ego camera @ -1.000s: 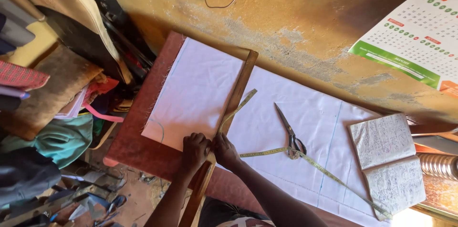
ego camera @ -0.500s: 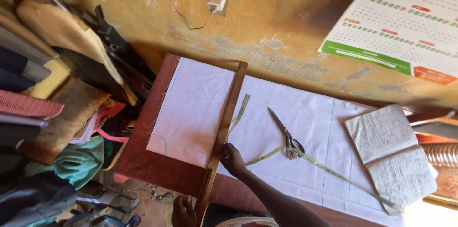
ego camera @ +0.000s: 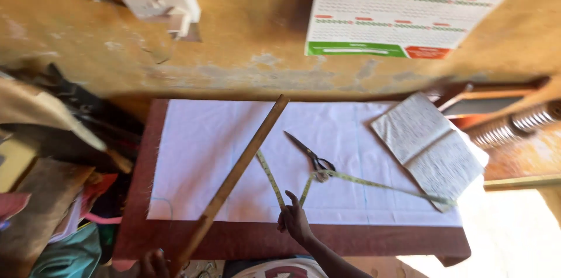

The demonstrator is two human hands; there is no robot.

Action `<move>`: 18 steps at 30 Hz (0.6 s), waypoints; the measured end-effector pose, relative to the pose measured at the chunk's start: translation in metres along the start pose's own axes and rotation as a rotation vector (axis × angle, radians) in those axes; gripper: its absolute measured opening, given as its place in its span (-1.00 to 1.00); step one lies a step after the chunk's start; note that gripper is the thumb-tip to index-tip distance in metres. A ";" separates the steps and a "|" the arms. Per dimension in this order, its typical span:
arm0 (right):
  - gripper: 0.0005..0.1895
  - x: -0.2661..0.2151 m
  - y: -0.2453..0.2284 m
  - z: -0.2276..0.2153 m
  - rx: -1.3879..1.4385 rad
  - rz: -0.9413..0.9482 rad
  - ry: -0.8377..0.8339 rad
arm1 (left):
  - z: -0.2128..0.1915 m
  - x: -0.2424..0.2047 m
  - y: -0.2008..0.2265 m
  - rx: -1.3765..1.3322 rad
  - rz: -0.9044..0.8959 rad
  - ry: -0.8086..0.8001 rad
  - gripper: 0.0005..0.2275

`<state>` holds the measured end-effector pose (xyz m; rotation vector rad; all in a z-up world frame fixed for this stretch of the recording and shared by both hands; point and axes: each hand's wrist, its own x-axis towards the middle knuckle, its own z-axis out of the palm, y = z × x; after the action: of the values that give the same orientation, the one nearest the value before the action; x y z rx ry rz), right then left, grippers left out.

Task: A person is using a measuring tape and a wooden ruler to measure and mark a piece of white fabric on a table in a workshop.

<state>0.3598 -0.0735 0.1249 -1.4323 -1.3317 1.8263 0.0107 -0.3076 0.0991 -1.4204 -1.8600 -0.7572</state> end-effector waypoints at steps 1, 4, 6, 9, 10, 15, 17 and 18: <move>-0.37 -0.013 0.007 -0.009 0.007 0.005 0.026 | 0.014 -0.017 -0.013 -0.025 0.011 -0.005 -0.72; -0.63 -0.019 0.004 -0.013 -0.176 0.070 0.153 | 0.091 0.003 -0.063 -0.274 -0.769 -0.401 -0.78; -0.74 -0.033 -0.005 -0.005 -0.015 0.302 0.108 | 0.119 0.050 -0.076 -0.170 -0.740 -0.649 -0.81; -0.76 -0.025 0.043 0.012 -0.083 0.270 0.123 | 0.160 0.147 -0.076 -0.366 -0.716 -0.895 -0.79; -0.76 -0.028 0.048 0.023 -0.061 0.273 0.155 | 0.178 0.167 -0.078 -0.383 -0.681 -0.912 -0.79; -0.84 -0.028 0.075 0.084 -0.434 0.392 0.222 | 0.298 0.210 -0.106 -0.405 -0.276 -0.938 -0.79; -0.84 -0.043 0.031 0.116 -0.461 0.436 0.230 | 0.344 0.217 -0.124 -0.434 -0.167 -0.930 -0.78; -0.80 -0.046 0.008 0.126 -0.516 0.441 0.190 | 0.372 0.223 -0.126 -0.431 -0.106 -0.880 -0.78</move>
<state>0.2619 -0.1654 0.1376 -2.2608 -1.5469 1.5922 -0.2122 0.0812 0.0440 -2.1855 -2.5345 -0.6545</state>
